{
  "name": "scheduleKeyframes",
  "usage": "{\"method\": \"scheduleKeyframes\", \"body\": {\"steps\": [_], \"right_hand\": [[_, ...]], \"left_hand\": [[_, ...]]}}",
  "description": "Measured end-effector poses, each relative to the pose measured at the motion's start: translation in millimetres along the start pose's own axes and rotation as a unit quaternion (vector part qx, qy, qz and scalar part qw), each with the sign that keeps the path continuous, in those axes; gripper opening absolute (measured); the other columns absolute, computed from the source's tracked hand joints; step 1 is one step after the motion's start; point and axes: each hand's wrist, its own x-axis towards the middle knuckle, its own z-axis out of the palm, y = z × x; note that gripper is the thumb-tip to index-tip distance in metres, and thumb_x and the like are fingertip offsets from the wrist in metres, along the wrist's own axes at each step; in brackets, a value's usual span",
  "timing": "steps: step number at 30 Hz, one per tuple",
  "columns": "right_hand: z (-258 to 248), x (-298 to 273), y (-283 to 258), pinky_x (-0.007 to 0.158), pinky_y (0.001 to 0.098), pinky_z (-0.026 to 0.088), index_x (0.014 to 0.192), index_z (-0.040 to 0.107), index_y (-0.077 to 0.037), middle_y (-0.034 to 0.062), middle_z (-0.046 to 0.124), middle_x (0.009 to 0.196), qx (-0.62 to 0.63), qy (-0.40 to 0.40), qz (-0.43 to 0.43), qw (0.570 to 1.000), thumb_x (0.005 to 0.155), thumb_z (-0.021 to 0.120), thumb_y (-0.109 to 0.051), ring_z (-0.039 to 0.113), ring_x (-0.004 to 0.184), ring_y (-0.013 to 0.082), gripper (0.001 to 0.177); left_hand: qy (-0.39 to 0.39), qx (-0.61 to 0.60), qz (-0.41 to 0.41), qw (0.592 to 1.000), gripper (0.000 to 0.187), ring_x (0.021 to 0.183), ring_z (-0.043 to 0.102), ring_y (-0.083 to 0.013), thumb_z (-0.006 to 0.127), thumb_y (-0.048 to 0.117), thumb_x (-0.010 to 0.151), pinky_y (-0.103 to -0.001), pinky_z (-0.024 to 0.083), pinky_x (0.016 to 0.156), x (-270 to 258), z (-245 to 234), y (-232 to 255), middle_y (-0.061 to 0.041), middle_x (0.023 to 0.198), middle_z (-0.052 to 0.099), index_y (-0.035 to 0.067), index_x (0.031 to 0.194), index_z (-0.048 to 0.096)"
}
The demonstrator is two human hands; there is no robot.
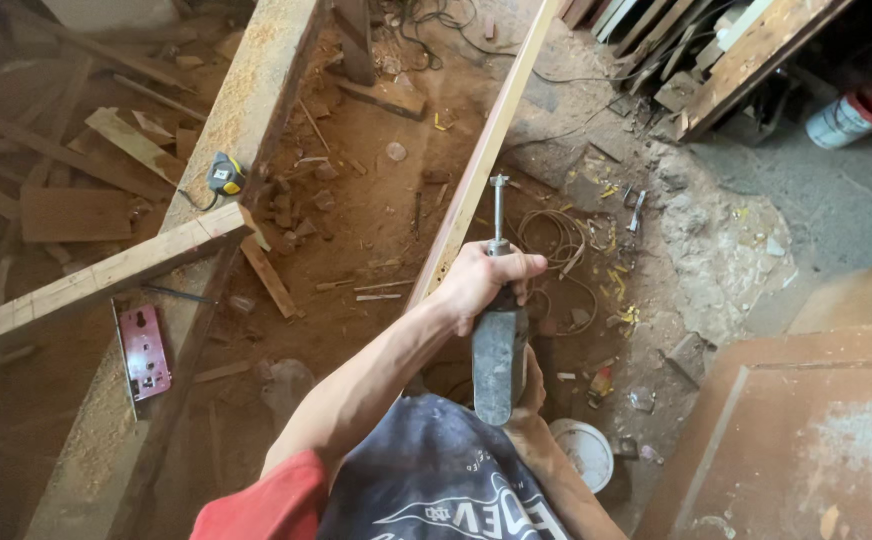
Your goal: The person measures and marks a wooden plank using a tape measure and a red square guide, then uses a power drill to create a series of holes along the marked line. The person switches drill bits during the process and continues drilling multiple holes.
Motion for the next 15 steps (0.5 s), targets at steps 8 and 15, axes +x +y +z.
{"method": "scheduleKeyframes", "body": {"steps": [8, 15], "right_hand": [[-14, 16, -19, 0.086, 0.0333, 0.060, 0.141, 0.048, 0.012, 0.0175, 0.070, 0.117, 0.073, -0.083, 0.096, 0.989, 0.075, 0.092, -0.024, 0.073, 0.096, 0.0230, 0.087], [-17, 4, -11, 0.091, 0.0353, 0.060, 0.143, 0.045, 0.014, 0.0212, 0.069, 0.123, 0.062, -0.083, 0.080, 0.991, 0.074, 0.093, -0.030, 0.074, 0.104, 0.0258, 0.094]], "left_hand": [[0.045, 0.105, -0.010, 0.993, 0.029, 0.054, 0.058, -0.0145, 0.077, 0.028, 0.086, -0.035, 0.047, 0.054, -6, -3, 3, -0.006, 0.061, 0.065, 0.006, 0.068, 0.068], [0.076, 0.099, -0.021, 0.992, 0.031, 0.053, 0.058, -0.0157, 0.077, 0.028, 0.085, -0.036, 0.047, 0.052, -4, -7, -2, -0.006, 0.060, 0.065, 0.006, 0.067, 0.067]]}}
